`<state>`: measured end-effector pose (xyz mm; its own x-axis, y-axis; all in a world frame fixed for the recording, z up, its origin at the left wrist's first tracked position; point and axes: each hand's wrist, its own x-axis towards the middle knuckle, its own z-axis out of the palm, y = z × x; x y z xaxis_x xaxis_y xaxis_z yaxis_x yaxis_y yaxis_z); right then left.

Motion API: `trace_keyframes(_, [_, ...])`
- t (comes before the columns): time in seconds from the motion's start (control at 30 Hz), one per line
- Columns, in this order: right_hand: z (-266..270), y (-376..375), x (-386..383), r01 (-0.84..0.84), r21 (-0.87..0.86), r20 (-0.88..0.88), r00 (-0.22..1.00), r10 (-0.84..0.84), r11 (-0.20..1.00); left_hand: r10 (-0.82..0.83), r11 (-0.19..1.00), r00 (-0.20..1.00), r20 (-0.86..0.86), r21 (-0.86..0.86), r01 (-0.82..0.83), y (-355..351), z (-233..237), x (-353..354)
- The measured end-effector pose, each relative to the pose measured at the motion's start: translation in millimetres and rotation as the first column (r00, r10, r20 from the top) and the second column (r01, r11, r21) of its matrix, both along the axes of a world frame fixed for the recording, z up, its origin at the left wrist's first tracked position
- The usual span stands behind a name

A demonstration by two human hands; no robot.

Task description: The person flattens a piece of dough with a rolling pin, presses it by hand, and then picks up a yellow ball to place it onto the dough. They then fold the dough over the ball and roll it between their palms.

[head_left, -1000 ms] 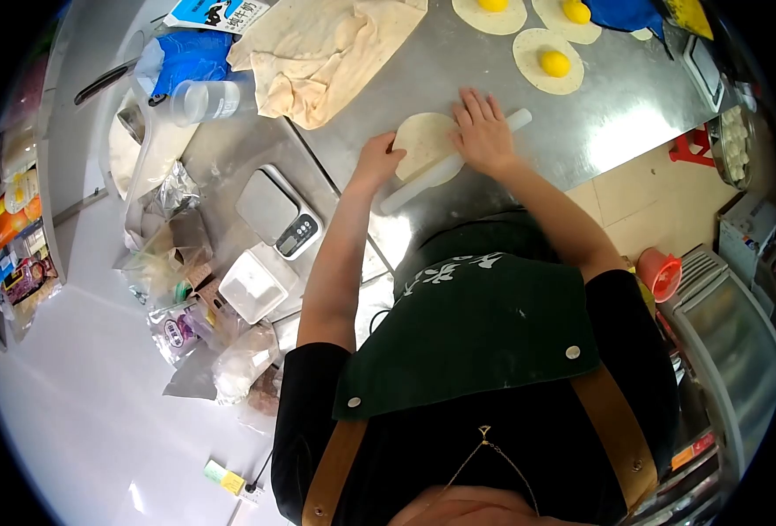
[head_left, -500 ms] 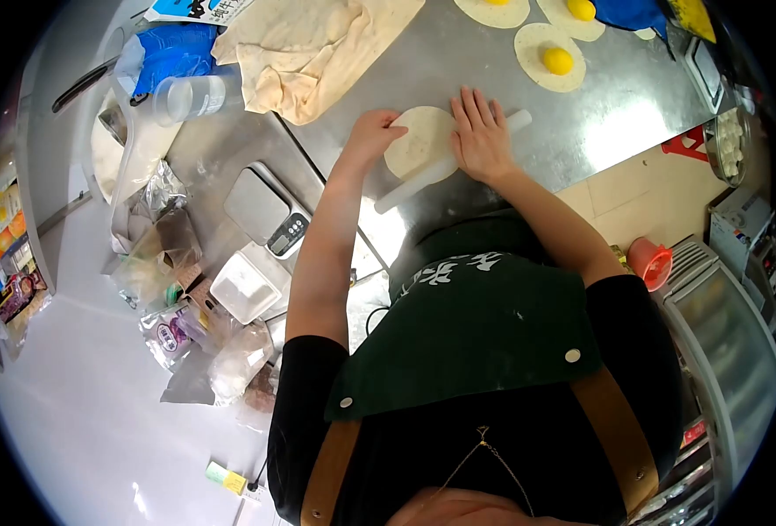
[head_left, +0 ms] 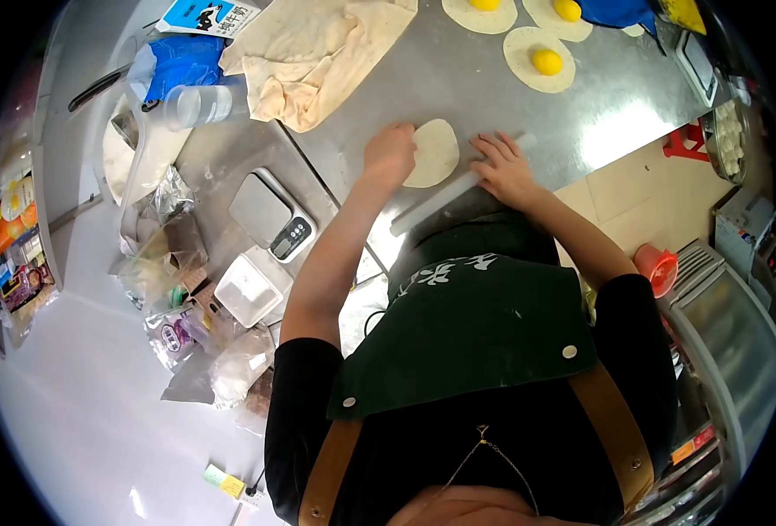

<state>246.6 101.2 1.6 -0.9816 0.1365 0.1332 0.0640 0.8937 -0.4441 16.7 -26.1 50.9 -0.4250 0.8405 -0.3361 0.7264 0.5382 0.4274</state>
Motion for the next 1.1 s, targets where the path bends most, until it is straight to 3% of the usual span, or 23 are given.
trace_keyframes(0.1, [14,11,12,-0.025,-0.038,0.02,0.999,0.026,0.999,-0.017,0.995,0.972,0.233,0.104,-0.008,-6,35,3])
trace_keyframes(0.2, [38,23,15,-0.001,-0.029,0.032,0.999,0.002,1.0,0.159,0.966,0.876,0.455,0.111,-0.232,-19,35,-14])
trace_keyframes(0.3, [41,25,5,0.001,-0.024,0.053,0.999,0.001,1.0,0.058,0.998,0.975,0.216,-0.022,-0.054,-38,-15,-32])
trace_keyframes(0.37, [30,21,-16,-0.009,-0.02,0.06,0.998,0.01,1.0,0.06,0.998,0.974,0.218,0.0,-0.061,-49,-32,-36])
trace_keyframes(0.47, [23,13,-45,-0.059,-0.061,0.014,0.998,0.06,0.996,0.027,1.0,0.971,0.239,-0.011,-0.025,-53,-37,-44])
trace_keyframes(0.57, [9,-6,-72,0.074,-0.034,0.041,0.996,-0.073,0.997,0.093,0.995,0.936,0.339,0.013,-0.103,-51,-30,-46])
trace_keyframes(0.67, [-3,-23,-90,0.32,0.104,-0.06,0.947,-0.315,0.942,0.179,0.974,0.872,0.456,0.043,-0.222,-43,-34,-43])
trace_keyframes(0.8, [-6,-33,-67,0.316,0.168,-0.003,0.948,-0.32,0.934,0.182,0.972,0.854,0.488,0.042,-0.231,-37,-35,-47])
trace_keyframes(0.9, [-7,-38,-78,0.338,0.176,0.036,0.936,-0.349,0.925,0.18,0.958,0.756,0.629,0.062,-0.28,-37,-51,-53])
trace_keyframes(0.97, [-1,-25,-117,0.386,0.184,0.045,0.916,-0.4,0.904,0.188,0.957,0.759,0.623,0.06,-0.286,-36,-52,-52])
trace_keyframes(1.1, [-6,-31,-97,0.369,0.183,0.018,0.926,-0.378,0.911,0.164,0.98,0.841,0.516,0.01,-0.197,-39,-49,-58])
